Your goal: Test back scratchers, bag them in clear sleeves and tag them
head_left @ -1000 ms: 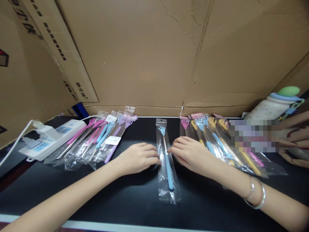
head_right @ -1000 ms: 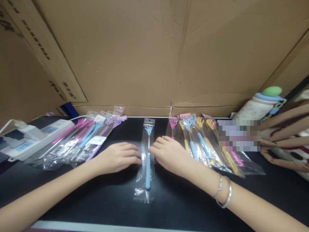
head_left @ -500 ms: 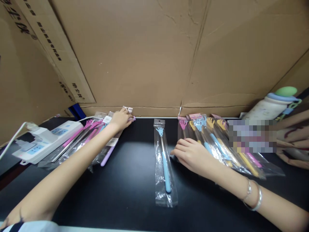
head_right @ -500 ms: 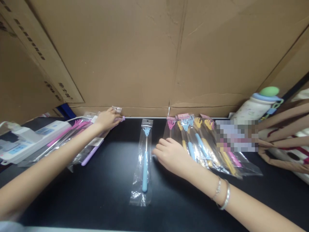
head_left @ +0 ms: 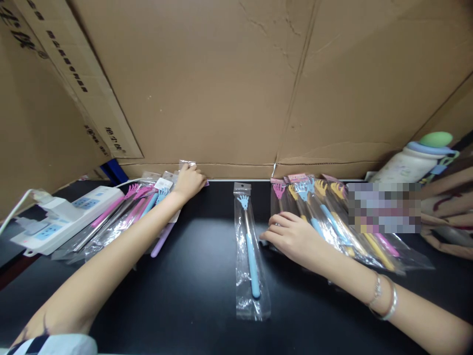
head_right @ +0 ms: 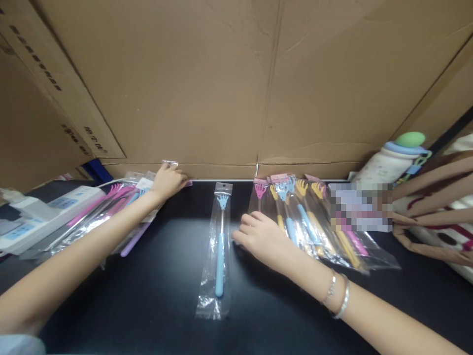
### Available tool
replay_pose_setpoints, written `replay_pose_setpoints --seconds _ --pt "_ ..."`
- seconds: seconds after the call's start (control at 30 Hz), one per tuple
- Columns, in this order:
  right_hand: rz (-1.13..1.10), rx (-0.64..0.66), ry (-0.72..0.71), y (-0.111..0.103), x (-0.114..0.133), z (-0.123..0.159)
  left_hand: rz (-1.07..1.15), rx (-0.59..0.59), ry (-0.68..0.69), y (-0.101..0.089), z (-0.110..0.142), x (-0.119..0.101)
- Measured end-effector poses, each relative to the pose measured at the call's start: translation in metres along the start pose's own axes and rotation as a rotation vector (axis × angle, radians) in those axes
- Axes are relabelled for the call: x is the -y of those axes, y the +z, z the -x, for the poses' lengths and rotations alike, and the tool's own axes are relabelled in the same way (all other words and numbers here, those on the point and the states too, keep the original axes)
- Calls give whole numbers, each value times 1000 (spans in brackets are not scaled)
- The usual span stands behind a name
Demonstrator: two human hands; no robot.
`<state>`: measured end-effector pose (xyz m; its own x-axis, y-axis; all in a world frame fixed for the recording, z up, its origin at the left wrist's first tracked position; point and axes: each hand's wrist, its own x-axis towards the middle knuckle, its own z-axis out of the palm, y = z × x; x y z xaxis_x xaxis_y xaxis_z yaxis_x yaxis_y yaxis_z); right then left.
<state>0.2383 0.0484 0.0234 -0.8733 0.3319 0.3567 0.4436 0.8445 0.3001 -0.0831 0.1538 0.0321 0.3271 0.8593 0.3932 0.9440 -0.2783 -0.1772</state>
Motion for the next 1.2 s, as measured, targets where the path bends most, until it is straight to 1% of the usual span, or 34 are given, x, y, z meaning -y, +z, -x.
replay_pose_setpoints --seconds 0.17,0.23,0.3,0.37,0.43,0.53,0.63,0.73,0.83,0.9,0.97,1.1,1.2 --pt "-18 -31 22 -5 -3 -1 171 -128 -110 -19 -2 -9" --pt "-68 -46 72 -8 -6 -2 266 -166 -165 -27 -2 -16" --pt "-168 -58 158 -12 -10 -4 387 -186 -210 -33 -3 -26" --pt "-297 -78 272 -16 -15 -7 537 -178 -224 -37 -3 -36" --pt "-421 -111 363 -20 -22 -13 700 -149 -203 -37 -3 -47" --pt "-555 -148 435 -21 -31 -26 935 -101 -149 -35 -2 -65" --pt "-725 -161 500 -14 -41 -39 1121 -58 -113 -32 0 -82" --pt "-878 -213 546 -3 -48 -51 1237 -22 -98 -27 3 -94" --pt "-944 -290 639 7 -56 -60 1277 -6 -92 -21 4 -101" --pt "-997 -301 703 10 -62 -65 1268 -3 -74 -18 2 -101" --pt "-1042 -290 734 12 -69 -69 1230 -7 -43 -15 -1 -99" --pt "-1074 -323 784 17 -88 -75 1043 -33 4 -3 -9 -87" --pt "-1092 -338 849 28 -101 -78 883 -9 42 11 -15 -78"
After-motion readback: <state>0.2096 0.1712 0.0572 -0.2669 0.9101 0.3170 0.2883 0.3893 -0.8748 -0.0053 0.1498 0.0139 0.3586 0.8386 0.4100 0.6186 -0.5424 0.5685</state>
